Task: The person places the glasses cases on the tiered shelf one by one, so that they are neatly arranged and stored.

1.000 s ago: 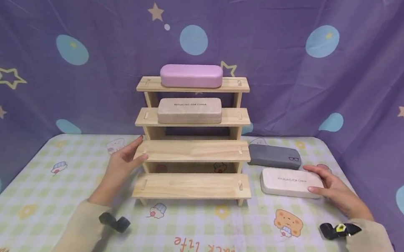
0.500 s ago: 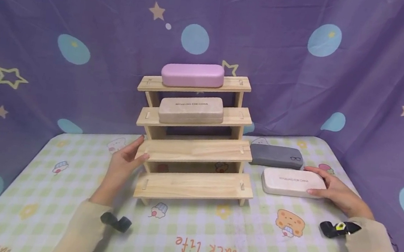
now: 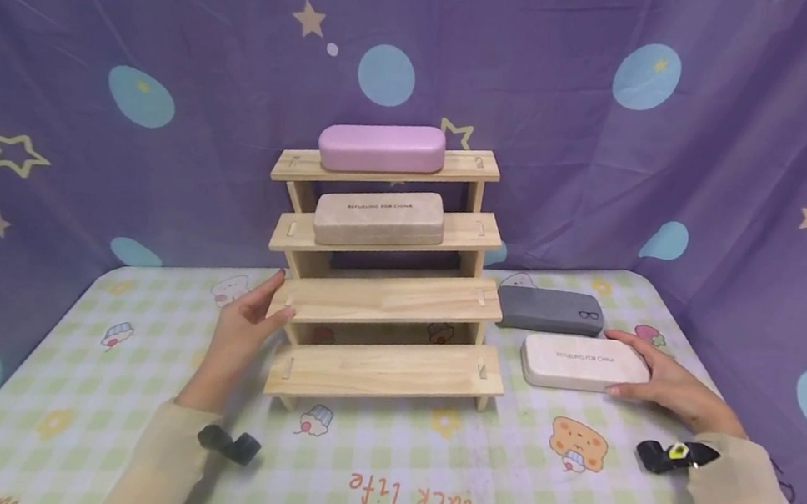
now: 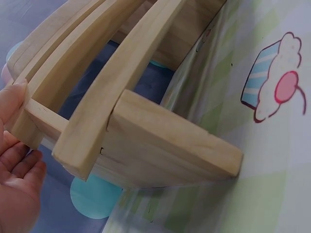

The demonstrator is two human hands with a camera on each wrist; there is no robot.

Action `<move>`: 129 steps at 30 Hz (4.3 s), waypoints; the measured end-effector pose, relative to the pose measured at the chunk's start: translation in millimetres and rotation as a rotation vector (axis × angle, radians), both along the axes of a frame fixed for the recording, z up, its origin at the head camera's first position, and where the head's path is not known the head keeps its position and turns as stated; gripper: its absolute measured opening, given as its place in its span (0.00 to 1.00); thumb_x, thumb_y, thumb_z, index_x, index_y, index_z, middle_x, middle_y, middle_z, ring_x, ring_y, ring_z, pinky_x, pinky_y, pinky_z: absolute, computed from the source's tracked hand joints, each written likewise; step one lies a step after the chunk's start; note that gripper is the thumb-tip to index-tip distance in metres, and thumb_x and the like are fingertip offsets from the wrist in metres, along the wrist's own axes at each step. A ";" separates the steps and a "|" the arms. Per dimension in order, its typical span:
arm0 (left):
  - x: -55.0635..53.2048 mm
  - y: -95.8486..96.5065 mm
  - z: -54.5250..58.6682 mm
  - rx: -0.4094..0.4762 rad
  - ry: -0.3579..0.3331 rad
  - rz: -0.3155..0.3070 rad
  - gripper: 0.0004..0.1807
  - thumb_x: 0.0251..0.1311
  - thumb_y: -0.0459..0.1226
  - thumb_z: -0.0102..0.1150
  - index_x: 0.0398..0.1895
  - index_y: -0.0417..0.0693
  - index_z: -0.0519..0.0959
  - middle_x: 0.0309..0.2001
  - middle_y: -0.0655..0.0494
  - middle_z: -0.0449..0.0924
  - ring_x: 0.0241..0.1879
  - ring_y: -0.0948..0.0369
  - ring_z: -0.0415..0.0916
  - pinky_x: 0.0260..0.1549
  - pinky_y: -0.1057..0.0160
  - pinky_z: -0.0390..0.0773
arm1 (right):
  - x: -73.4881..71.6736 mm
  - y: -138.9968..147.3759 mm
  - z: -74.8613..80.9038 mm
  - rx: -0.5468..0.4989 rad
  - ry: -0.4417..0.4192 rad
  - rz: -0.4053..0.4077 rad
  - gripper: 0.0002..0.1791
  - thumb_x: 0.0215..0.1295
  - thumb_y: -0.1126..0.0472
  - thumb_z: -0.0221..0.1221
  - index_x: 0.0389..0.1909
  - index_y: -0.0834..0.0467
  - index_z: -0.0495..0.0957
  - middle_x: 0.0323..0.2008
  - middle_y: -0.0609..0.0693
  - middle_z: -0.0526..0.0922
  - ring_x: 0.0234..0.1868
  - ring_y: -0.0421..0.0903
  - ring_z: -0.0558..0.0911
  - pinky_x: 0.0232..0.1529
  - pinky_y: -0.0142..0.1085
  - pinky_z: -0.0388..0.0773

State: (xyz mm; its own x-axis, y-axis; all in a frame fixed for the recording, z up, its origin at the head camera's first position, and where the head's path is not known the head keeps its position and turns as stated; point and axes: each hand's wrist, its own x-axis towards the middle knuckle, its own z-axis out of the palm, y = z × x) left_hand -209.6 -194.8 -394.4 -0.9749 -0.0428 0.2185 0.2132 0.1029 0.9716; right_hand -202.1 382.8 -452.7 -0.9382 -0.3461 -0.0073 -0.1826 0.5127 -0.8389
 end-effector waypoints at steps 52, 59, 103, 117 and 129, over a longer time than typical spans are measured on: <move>-0.2 -0.9 0.2 0.016 0.012 -0.016 0.34 0.56 0.31 0.64 0.66 0.37 0.64 0.68 0.51 0.62 0.67 0.59 0.59 0.66 0.69 0.59 | 7.9 -3.8 12.2 -0.231 0.089 -0.066 0.34 0.48 0.79 0.61 0.59 0.60 0.69 0.53 0.36 0.72 0.51 0.30 0.71 0.42 0.20 0.71; 0.7 -0.4 0.5 0.008 0.012 -0.017 0.33 0.57 0.30 0.63 0.66 0.36 0.63 0.68 0.49 0.61 0.67 0.58 0.59 0.65 0.70 0.59 | 11.0 -13.9 31.0 -0.326 0.123 -0.037 0.37 0.46 0.82 0.58 0.61 0.60 0.69 0.45 0.40 0.81 0.39 0.35 0.78 0.33 0.27 0.77; 0.8 -1.7 -0.7 -0.007 0.022 -0.023 0.34 0.57 0.31 0.63 0.66 0.36 0.63 0.69 0.48 0.60 0.68 0.58 0.59 0.65 0.70 0.60 | -22.7 -208.0 102.7 -0.330 0.185 0.026 0.39 0.41 0.73 0.71 0.59 0.67 0.69 0.47 0.53 0.77 0.41 0.41 0.77 0.38 0.28 0.79; -0.2 -2.1 -1.6 0.004 0.033 -0.016 0.34 0.56 0.31 0.64 0.66 0.36 0.64 0.68 0.49 0.62 0.67 0.59 0.60 0.65 0.71 0.59 | -38.2 -247.3 109.6 -0.196 0.176 0.083 0.41 0.39 0.63 0.75 0.59 0.57 0.72 0.48 0.58 0.77 0.40 0.49 0.76 0.37 0.34 0.78; -0.7 -2.7 -2.8 0.019 0.034 -0.030 0.33 0.56 0.30 0.63 0.66 0.34 0.63 0.68 0.47 0.61 0.67 0.59 0.59 0.65 0.71 0.60 | -45.3 -266.6 109.2 -0.166 0.144 0.035 0.41 0.37 0.62 0.76 0.59 0.55 0.73 0.44 0.56 0.79 0.38 0.48 0.77 0.36 0.35 0.78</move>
State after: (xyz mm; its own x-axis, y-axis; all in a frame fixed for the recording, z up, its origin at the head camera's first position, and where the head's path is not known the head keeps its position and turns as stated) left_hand -210.3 -197.4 -397.2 -0.9679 -0.0177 0.2506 0.2485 0.0773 0.9655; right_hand -247.4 116.2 -343.5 -0.9127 -0.3640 0.1857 -0.3220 0.3610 -0.8752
